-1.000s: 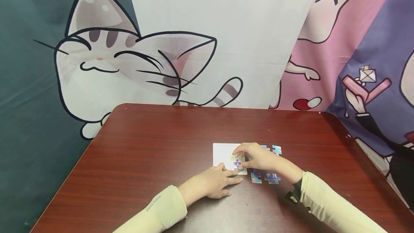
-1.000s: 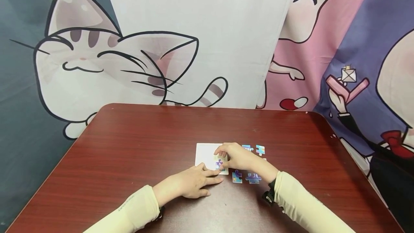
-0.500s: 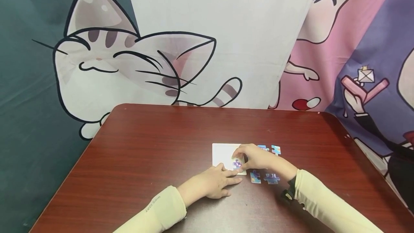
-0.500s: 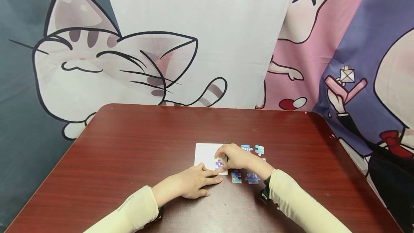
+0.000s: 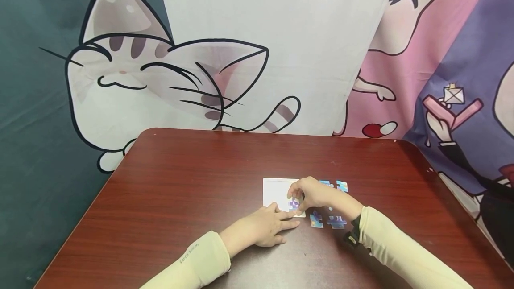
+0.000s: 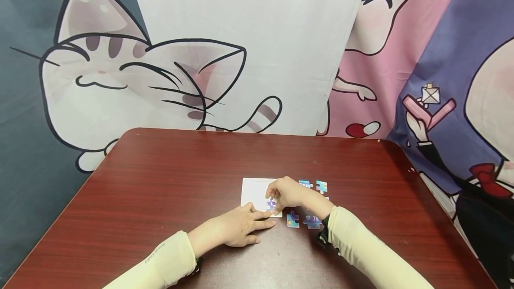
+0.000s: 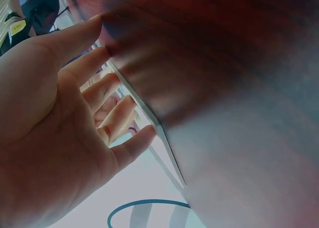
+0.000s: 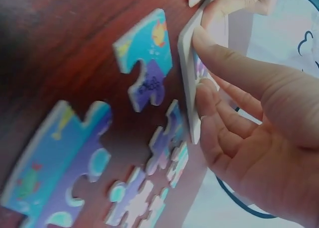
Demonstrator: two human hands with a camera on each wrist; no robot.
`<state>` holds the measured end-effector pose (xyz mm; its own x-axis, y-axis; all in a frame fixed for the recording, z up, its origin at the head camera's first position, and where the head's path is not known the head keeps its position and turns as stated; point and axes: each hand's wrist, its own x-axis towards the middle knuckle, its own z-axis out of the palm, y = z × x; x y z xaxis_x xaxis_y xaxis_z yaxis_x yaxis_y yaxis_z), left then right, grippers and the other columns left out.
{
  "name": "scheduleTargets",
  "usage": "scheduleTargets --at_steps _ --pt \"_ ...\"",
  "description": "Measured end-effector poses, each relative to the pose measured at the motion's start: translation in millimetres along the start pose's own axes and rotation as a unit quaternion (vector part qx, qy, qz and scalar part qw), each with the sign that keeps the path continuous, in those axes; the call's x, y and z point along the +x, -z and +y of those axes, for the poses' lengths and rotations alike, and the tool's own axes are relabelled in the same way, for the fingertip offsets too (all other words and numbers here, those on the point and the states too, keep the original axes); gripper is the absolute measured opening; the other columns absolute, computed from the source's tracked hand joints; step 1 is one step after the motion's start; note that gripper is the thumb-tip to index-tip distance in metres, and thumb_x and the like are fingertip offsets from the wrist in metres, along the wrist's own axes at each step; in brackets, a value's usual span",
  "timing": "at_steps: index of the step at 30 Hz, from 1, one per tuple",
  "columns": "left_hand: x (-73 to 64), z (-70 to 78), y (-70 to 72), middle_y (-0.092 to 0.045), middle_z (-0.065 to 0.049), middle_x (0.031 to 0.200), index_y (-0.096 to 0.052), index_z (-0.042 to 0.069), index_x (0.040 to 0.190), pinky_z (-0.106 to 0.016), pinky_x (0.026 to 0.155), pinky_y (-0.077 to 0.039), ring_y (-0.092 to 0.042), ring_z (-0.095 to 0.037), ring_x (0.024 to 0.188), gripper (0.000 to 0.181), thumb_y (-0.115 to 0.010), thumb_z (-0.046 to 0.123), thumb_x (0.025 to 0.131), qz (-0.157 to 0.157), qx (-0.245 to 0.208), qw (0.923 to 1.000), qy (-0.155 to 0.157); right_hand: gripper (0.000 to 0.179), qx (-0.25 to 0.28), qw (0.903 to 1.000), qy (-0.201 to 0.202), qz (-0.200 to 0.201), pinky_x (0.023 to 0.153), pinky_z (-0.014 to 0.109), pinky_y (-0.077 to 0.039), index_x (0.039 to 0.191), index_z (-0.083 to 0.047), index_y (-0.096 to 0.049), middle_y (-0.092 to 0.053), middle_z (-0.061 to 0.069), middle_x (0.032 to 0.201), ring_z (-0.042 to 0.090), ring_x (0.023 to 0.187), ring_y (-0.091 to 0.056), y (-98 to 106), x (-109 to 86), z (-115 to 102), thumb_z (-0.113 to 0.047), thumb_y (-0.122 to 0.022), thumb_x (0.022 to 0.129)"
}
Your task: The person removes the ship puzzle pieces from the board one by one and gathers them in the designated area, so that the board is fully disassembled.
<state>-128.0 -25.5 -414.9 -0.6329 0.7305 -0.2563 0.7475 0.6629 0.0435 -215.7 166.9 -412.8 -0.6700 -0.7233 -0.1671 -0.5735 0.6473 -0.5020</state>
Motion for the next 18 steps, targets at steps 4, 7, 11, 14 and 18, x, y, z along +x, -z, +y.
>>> scheduleTargets --at_steps 4,7,11,14,18 --pt "-0.1 1.8 0.4 -0.022 0.019 0.151 -0.034 0.04 0.142 -0.024 0.09 -0.043 -0.039 -0.006 0.113 0.056 -0.053 0.048 0.09 0.0 0.0 1.0 0.002 0.033 0.006 0.9997 -0.022 -0.011 0.068 0.023 -0.051 0.085 -0.009 -0.067 -0.065 -0.002 0.077 0.013 0.073 -0.059 3.1 3.3 -2.5 -0.007 -0.086 0.058" --pt "-0.3 3.6 0.3 -0.021 0.019 0.152 -0.034 0.039 0.143 -0.024 0.091 -0.042 -0.04 -0.006 0.113 0.057 -0.052 0.048 0.09 0.002 0.002 1.0 0.001 0.032 0.012 0.999 -0.038 -0.022 0.068 0.022 -0.052 0.082 -0.008 -0.067 -0.066 -0.001 0.076 0.011 0.07 -0.06 5.7 4.6 -5.7 -0.005 -0.086 0.056" --pt "-0.7 4.8 0.7 -0.019 0.019 0.152 -0.034 0.039 0.143 -0.023 0.09 -0.042 -0.04 -0.006 0.112 0.057 -0.052 0.048 0.09 0.005 0.013 0.9999 -0.004 0.032 0.014 0.998 -0.051 -0.034 0.064 0.02 -0.05 0.081 -0.007 -0.065 -0.064 0.0 0.075 0.009 0.067 -0.058 7.8 5.6 -10.8 -0.002 -0.085 0.056" --pt "-1.5 4.3 1.5 -0.017 0.019 0.153 -0.034 0.038 0.143 -0.022 0.089 -0.042 -0.04 -0.006 0.111 0.056 -0.051 0.048 0.09 0.004 0.023 0.9997 -0.007 0.033 0.008 0.9977 -0.056 -0.037 0.064 0.02 -0.049 0.081 -0.008 -0.063 -0.062 0.0 0.076 0.01 0.069 -0.057 7.1 6.1 -13.3 -0.002 -0.084 0.057" --pt "-1.4 2.8 1.2 -0.017 0.019 0.153 -0.032 0.038 0.144 -0.022 0.087 -0.043 -0.041 -0.006 0.11 0.056 -0.049 0.048 0.091 0.001 0.035 0.9994 -0.007 0.032 0.0 0.9979 -0.054 -0.035 0.066 0.022 -0.049 0.082 -0.009 -0.063 -0.062 -0.001 0.076 0.012 0.071 -0.056 5.4 7.3 -11.6 -0.004 -0.085 0.058"
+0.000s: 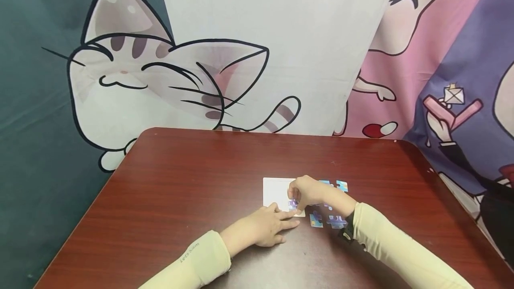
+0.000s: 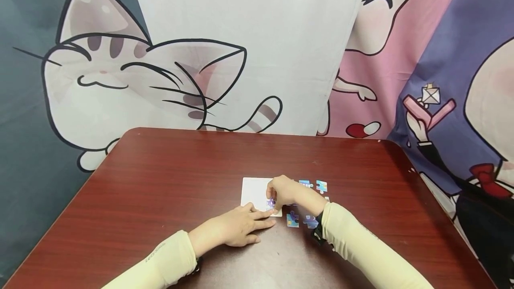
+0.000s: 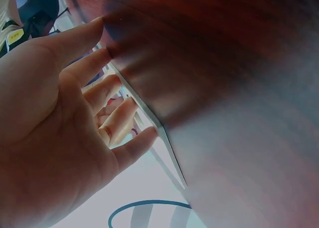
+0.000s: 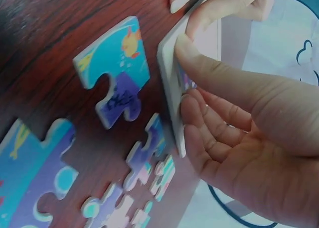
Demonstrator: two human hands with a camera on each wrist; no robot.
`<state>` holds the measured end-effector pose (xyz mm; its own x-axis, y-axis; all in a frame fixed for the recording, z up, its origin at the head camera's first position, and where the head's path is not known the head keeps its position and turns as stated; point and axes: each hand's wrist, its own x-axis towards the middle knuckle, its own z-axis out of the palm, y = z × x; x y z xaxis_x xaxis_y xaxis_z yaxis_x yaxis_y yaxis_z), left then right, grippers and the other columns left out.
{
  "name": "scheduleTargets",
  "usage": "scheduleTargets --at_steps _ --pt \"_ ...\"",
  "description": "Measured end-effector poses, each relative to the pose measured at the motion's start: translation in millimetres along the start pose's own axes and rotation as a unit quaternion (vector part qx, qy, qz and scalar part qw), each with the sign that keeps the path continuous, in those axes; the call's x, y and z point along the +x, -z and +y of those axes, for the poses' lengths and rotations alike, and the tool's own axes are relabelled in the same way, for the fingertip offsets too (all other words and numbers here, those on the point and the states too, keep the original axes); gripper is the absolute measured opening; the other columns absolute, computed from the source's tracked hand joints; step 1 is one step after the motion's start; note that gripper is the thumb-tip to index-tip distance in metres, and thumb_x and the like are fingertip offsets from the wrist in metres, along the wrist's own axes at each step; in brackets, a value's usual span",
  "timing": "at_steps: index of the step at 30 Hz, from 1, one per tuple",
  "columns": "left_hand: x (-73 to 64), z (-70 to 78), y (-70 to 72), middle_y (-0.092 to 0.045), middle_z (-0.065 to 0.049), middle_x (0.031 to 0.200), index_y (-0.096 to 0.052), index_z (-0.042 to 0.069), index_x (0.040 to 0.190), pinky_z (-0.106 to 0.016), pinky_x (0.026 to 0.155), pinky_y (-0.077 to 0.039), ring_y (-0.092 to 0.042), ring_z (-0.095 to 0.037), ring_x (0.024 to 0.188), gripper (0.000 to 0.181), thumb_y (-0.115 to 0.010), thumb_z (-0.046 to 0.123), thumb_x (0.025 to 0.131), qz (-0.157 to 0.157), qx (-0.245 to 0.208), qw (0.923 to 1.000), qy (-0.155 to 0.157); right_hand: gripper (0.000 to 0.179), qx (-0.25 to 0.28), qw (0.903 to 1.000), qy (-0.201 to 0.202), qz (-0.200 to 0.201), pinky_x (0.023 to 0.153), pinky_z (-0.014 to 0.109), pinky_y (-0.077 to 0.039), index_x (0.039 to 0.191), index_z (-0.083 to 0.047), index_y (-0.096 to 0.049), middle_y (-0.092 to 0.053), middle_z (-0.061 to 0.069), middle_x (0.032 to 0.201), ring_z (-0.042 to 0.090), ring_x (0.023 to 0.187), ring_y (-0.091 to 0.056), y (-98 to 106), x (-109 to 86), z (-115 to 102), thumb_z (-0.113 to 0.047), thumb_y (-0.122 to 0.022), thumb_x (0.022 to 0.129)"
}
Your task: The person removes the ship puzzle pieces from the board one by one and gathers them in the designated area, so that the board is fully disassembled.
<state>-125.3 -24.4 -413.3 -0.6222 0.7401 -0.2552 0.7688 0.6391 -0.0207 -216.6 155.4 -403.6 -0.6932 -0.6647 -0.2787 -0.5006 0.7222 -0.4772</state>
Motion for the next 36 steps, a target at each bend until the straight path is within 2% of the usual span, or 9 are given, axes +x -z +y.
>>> scheduleTargets --at_steps 9,14,23,36 --pt "-0.8 -0.3 -2.5 -0.018 0.019 0.153 -0.032 0.038 0.144 -0.022 0.088 -0.043 -0.041 -0.006 0.112 0.055 -0.048 0.049 0.092 -0.004 -0.006 1.0 0.003 0.031 0.025 0.998 0.048 0.034 0.064 0.02 -0.049 0.083 -0.009 -0.06 -0.062 -0.002 0.076 0.01 0.07 -0.058 -8.7 -4.9 13.9 -0.008 -0.084 0.063" --pt "0.5 -0.4 -3.5 -0.021 0.019 0.152 -0.033 0.039 0.143 -0.023 0.089 -0.043 -0.041 -0.006 0.113 0.055 -0.048 0.049 0.092 0.0 -0.004 1.0 0.007 0.03 0.035 0.9943 0.075 0.067 0.063 0.021 -0.05 0.089 -0.01 -0.061 -0.063 -0.003 0.077 0.007 0.07 -0.059 -14.9 -13.0 22.6 -0.009 -0.082 0.068" --pt "-0.5 -0.2 -1.7 -0.025 0.015 0.151 -0.035 0.039 0.143 -0.024 0.091 -0.043 -0.04 -0.006 0.113 0.055 -0.051 0.047 0.091 -0.001 -0.026 0.9996 0.013 0.025 0.059 0.9864 0.094 0.121 0.065 0.022 -0.052 0.096 -0.015 -0.061 -0.065 -0.005 0.081 0.006 0.073 -0.061 -13.6 -25.1 26.3 -0.009 -0.075 0.077" --pt "-1.0 0.7 -1.1 -0.025 0.014 0.152 -0.035 0.038 0.143 -0.024 0.091 -0.044 -0.04 -0.008 0.116 0.052 -0.05 0.041 0.093 0.001 -0.018 0.9998 0.011 0.025 0.061 0.9845 0.101 0.13 0.071 0.024 -0.053 0.1 -0.015 -0.061 -0.065 -0.008 0.083 0.006 0.078 -0.06 -2.9 -37.3 25.0 -0.007 -0.072 0.08"
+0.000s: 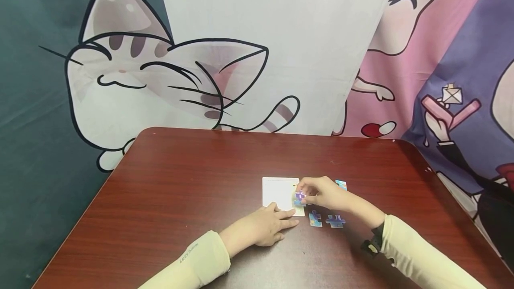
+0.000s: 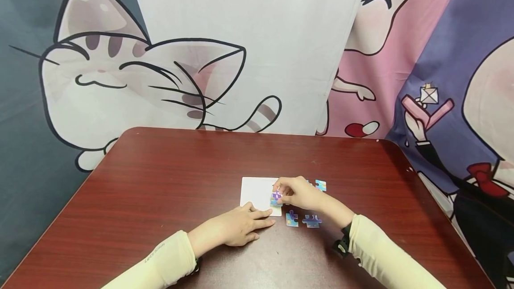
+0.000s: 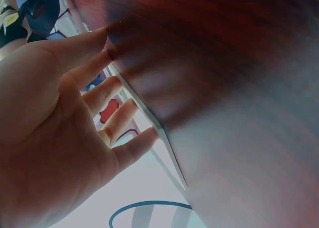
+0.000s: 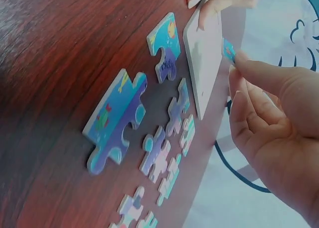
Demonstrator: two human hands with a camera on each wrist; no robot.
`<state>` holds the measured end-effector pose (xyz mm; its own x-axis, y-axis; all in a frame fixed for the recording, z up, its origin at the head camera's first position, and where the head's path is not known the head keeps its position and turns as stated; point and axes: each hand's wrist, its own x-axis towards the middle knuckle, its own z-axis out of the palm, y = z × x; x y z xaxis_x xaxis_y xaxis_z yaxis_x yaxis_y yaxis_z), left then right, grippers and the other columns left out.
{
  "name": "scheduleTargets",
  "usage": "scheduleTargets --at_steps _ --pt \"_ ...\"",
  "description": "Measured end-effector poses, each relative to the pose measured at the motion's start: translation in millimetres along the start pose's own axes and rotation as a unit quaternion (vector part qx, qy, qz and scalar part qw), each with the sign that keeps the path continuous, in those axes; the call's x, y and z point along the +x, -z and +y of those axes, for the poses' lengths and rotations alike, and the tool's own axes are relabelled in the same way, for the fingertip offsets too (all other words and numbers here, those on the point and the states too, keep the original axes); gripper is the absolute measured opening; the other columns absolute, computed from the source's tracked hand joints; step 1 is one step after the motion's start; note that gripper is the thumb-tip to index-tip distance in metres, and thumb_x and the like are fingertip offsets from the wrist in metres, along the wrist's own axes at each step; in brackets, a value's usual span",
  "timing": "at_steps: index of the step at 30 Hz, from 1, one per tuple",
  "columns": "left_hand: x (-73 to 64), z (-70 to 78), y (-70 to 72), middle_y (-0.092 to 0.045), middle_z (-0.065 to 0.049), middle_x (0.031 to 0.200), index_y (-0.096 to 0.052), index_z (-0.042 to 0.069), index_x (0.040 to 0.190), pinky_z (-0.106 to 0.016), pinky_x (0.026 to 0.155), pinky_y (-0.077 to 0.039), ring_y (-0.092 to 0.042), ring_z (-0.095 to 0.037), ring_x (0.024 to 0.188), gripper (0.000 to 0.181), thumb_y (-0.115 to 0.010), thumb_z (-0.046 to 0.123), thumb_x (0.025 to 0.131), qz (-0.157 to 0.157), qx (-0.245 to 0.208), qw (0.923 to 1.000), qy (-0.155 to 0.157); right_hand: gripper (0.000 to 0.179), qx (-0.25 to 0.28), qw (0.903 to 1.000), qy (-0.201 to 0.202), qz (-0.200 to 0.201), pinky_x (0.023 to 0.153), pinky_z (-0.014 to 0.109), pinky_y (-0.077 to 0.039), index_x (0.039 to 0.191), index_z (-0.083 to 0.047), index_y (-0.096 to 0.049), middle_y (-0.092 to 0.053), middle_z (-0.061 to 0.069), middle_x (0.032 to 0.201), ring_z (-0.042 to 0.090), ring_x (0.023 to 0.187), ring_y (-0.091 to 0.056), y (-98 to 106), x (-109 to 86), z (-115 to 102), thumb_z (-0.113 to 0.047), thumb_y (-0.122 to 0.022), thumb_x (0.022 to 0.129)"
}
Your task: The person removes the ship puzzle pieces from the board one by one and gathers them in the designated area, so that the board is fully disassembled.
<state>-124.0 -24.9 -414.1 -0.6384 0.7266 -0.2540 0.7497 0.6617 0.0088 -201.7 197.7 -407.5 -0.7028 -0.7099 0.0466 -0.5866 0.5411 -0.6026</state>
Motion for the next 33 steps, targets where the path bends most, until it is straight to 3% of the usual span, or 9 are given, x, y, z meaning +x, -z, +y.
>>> scheduleTargets --at_steps 7,15,22,33 --pt "1.8 1.2 0.3 -0.024 0.016 0.152 -0.034 0.04 0.143 -0.026 0.092 -0.043 -0.04 -0.008 0.116 0.051 -0.049 0.042 0.094 -0.007 -0.003 1.0 0.003 0.025 -0.013 0.9997 -0.021 -0.002 0.066 0.024 -0.051 0.102 -0.017 -0.061 -0.064 -0.011 0.082 0.004 0.076 -0.058 6.5 -13.9 3.2 -0.01 -0.072 0.081" --pt "4.4 0.4 -1.2 -0.024 0.017 0.151 -0.035 0.04 0.142 -0.026 0.093 -0.042 -0.039 -0.009 0.117 0.052 -0.051 0.042 0.093 -0.008 -0.021 0.9997 0.006 0.025 -0.019 0.9994 -0.028 -0.007 0.069 0.024 -0.053 0.102 -0.015 -0.061 -0.066 -0.009 0.084 0.003 0.077 -0.059 10.4 -28.1 9.0 -0.009 -0.072 0.08" --pt "5.7 -1.1 -0.3 -0.023 0.018 0.151 -0.035 0.041 0.142 -0.026 0.091 -0.042 -0.039 -0.009 0.117 0.051 -0.051 0.042 0.093 -0.012 -0.035 0.9992 0.015 0.025 -0.035 0.999 -0.025 0.014 0.067 0.024 -0.052 0.098 -0.018 -0.062 -0.065 -0.012 0.082 0.002 0.074 -0.057 14.7 -41.4 18.9 -0.011 -0.074 0.078" --pt "5.7 0.2 -0.2 -0.023 0.017 0.152 -0.035 0.04 0.142 -0.029 0.094 -0.042 -0.038 -0.011 0.12 0.051 -0.051 0.042 0.093 -0.013 -0.032 0.9993 0.013 0.028 -0.037 0.9972 -0.054 0.036 0.067 0.025 -0.052 0.099 -0.015 -0.062 -0.063 -0.012 0.081 0.002 0.075 -0.056 22.0 -68.6 28.2 -0.012 -0.077 0.076"
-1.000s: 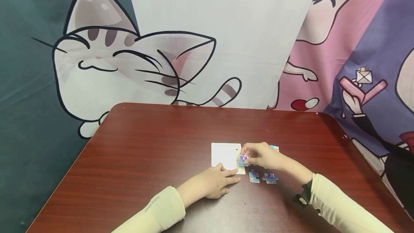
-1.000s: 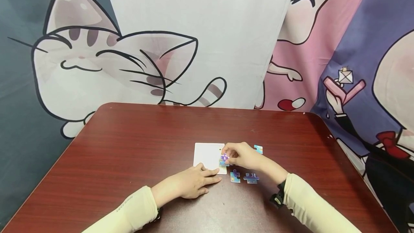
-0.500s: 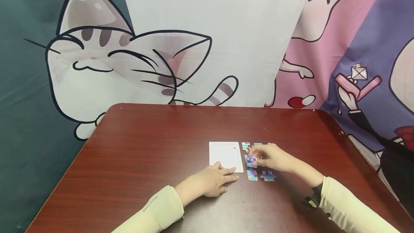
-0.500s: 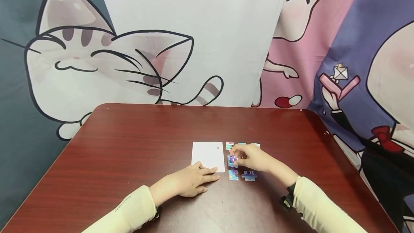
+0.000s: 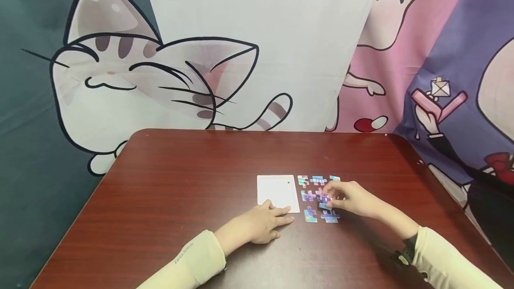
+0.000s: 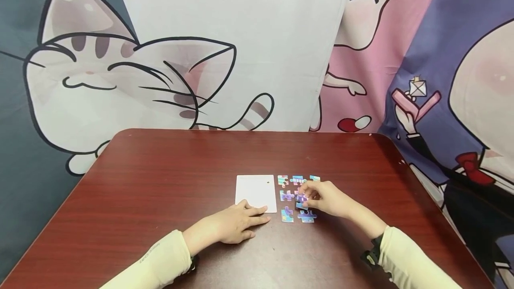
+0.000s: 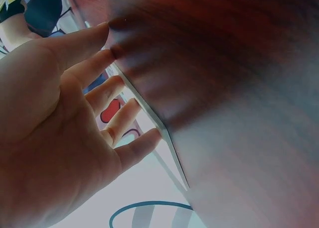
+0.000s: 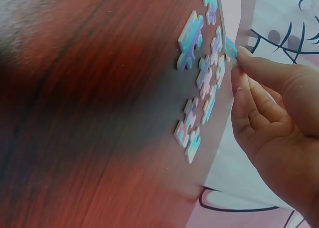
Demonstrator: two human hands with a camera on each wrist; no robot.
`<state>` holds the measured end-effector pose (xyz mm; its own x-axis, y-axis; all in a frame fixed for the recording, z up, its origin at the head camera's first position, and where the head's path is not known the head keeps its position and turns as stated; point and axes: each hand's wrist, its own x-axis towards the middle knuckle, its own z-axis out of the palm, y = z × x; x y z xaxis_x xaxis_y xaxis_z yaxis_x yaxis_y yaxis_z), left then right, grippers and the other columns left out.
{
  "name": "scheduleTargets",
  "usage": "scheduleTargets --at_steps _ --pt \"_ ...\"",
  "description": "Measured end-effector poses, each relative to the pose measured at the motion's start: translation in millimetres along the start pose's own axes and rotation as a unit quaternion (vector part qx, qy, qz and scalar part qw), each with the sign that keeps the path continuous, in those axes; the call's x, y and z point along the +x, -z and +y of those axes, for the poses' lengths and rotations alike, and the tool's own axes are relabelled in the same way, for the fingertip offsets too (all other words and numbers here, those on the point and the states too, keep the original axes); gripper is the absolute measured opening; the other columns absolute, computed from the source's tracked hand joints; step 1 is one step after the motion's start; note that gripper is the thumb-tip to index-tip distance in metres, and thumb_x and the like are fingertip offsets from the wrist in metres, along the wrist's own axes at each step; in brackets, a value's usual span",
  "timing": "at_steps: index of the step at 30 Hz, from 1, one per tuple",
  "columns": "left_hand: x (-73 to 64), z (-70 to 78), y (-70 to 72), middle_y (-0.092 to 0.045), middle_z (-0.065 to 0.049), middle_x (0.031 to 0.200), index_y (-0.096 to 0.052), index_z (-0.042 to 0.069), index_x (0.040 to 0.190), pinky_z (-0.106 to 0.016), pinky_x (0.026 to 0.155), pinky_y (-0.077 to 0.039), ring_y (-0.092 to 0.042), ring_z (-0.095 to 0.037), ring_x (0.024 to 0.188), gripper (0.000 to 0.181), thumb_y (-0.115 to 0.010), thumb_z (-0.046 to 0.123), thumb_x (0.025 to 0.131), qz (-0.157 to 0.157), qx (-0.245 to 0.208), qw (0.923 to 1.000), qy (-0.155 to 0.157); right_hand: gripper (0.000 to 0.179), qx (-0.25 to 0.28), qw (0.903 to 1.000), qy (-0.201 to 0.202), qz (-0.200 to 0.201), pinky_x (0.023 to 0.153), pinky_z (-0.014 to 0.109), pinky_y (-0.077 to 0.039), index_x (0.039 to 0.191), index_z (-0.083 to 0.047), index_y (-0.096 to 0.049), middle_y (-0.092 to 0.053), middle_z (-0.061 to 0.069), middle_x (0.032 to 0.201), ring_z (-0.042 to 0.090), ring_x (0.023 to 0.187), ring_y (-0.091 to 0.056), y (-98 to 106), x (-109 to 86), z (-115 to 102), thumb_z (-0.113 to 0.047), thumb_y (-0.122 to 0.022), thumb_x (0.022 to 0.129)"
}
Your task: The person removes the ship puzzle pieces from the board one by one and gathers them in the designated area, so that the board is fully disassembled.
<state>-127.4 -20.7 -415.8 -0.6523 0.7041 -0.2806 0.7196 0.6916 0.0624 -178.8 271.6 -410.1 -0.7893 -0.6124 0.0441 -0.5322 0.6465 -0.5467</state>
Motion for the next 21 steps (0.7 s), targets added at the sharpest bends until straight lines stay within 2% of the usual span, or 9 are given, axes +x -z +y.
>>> scheduleTargets --at_steps 16,21 --pt "-2.1 -0.2 1.8 -0.024 0.017 0.151 -0.036 0.04 0.142 -0.032 0.096 -0.042 -0.039 -0.01 0.12 0.052 -0.052 0.041 0.093 0.001 -0.01 0.9999 0.003 0.026 -0.007 0.9997 -0.02 0.01 0.064 0.023 -0.048 0.098 -0.019 -0.061 -0.062 -0.012 0.08 0.001 0.074 -0.056 11.2 -22.3 12.0 -0.01 -0.075 0.078" --pt "-1.7 0.2 1.7 -0.024 0.017 0.151 -0.036 0.039 0.142 -0.03 0.095 -0.042 -0.039 -0.01 0.119 0.052 -0.052 0.041 0.093 0.003 -0.01 0.9999 0.0 0.023 0.01 0.9997 -0.02 0.004 0.064 0.022 -0.048 0.098 -0.018 -0.062 -0.064 -0.009 0.08 0.002 0.075 -0.057 11.4 -29.6 15.8 -0.01 -0.073 0.079"
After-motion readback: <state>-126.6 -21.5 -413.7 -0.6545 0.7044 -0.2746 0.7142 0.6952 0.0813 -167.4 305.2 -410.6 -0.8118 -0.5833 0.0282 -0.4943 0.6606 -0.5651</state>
